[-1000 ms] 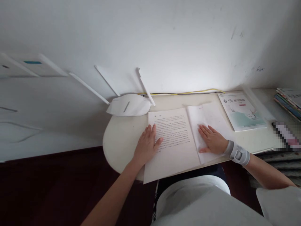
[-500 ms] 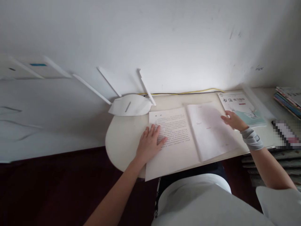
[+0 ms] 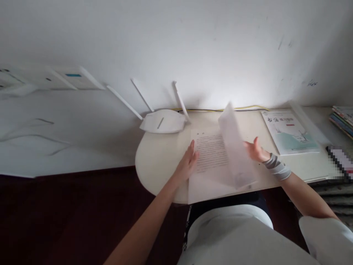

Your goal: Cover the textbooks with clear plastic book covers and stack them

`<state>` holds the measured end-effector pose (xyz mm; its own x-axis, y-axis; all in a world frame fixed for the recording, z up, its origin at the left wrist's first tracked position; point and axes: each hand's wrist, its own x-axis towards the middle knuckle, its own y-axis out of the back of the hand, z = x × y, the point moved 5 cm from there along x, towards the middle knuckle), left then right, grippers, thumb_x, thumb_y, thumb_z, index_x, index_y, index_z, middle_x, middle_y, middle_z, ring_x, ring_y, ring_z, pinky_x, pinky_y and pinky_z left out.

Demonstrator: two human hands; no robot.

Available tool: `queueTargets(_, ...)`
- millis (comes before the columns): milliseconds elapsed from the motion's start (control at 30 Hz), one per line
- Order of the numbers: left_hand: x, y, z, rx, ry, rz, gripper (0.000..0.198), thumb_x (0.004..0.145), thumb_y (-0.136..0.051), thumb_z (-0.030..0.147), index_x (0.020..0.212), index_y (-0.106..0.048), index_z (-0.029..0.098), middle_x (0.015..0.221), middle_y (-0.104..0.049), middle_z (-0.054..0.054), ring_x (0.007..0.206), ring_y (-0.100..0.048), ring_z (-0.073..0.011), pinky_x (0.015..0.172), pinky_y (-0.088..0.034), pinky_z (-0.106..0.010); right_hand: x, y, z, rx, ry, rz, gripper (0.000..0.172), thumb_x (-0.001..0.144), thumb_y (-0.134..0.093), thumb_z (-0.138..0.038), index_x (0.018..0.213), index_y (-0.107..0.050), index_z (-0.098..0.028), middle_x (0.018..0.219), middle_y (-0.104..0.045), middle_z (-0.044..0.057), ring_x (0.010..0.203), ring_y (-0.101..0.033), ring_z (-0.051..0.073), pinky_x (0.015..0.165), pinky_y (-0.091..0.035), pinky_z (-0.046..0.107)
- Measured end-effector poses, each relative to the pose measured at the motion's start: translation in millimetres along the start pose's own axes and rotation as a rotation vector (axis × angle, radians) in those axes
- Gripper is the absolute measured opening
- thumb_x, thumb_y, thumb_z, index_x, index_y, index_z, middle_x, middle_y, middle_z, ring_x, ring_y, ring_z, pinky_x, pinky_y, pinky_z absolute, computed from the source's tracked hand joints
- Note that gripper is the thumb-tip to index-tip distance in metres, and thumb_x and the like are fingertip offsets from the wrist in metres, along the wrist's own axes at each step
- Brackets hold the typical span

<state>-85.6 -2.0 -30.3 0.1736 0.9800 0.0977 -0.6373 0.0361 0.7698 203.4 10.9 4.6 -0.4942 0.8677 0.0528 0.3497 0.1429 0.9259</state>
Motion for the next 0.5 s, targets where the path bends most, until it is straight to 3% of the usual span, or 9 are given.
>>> queueTargets(167,-15,8.4,3,-0.027,0.031,0.035,0.062,0.094,-0.017,0.047,0.146,-0.003,0.016,0.152,-0.013,-0.012,0.137,-0.020,-0.0220,0.109,-0.027,-0.041,14,-24,-43,-0.054,0.117,-0.115,0.073,0.090,-0.015,-0.062,0.147,-0.014,-0.016,0.152,-0.011,0.014,0.140,-0.009,0.029,0.109,-0.016,0.053)
queueTargets(333,-26,13.4,3,-0.046,0.047,0.079,0.063,0.093,-0.022,0.051,0.145,-0.015,0.016,0.149,-0.026,-0.013,0.134,-0.029,-0.0255,0.109,-0.028,-0.045,27,-27,-77,-0.087,0.160,-0.131,0.079,0.088,-0.021,-0.064,0.147,-0.004,-0.015,0.152,-0.004,0.016,0.140,-0.003,0.031,0.107,-0.011,0.057)
queueTargets(500,-20,17.5,-4,-0.270,0.099,0.129,0.059,0.094,-0.014,0.049,0.143,-0.021,0.017,0.146,-0.033,-0.015,0.127,-0.043,-0.0225,0.104,-0.035,-0.042,52,-37,-119,-0.137,0.266,-0.157,0.078,0.087,-0.025,-0.065,0.147,-0.005,-0.019,0.152,-0.003,0.015,0.139,-0.005,0.033,0.105,-0.014,0.060)
